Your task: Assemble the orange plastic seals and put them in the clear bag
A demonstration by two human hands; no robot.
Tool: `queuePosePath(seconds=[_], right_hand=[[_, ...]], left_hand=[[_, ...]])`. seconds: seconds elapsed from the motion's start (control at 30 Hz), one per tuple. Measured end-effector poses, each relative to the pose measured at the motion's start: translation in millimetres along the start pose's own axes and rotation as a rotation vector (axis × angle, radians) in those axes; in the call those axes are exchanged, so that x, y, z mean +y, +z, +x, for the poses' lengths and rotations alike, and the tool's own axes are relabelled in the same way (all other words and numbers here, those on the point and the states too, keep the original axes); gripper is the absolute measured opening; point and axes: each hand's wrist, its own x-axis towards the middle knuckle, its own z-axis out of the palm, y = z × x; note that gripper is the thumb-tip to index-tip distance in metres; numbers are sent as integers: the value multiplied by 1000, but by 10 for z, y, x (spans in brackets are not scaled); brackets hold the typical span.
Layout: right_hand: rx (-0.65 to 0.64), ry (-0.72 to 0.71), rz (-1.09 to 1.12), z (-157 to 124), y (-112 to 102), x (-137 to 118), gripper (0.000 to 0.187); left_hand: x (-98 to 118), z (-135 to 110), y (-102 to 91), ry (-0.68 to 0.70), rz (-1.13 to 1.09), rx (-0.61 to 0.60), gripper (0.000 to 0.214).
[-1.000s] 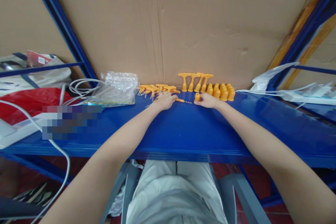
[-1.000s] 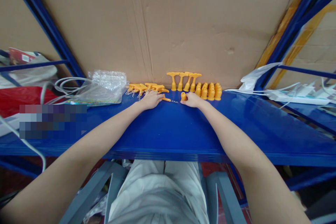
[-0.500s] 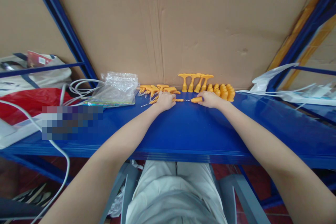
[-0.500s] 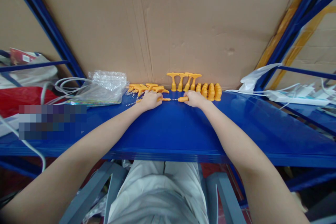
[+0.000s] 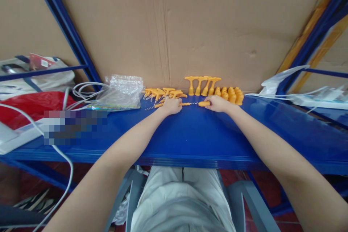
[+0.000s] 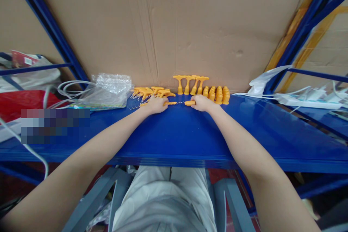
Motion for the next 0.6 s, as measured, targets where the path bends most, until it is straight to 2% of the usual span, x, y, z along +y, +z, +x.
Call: queuePosePath(seconds=[0.47, 0.6], right_hand=[[68, -53, 60, 13, 42, 60, 18], [104, -66, 104, 32, 65, 44, 20]], left_hand=[[-1, -13, 39, -14, -54, 38, 31], [23, -20, 39, -20, -111, 95, 29]])
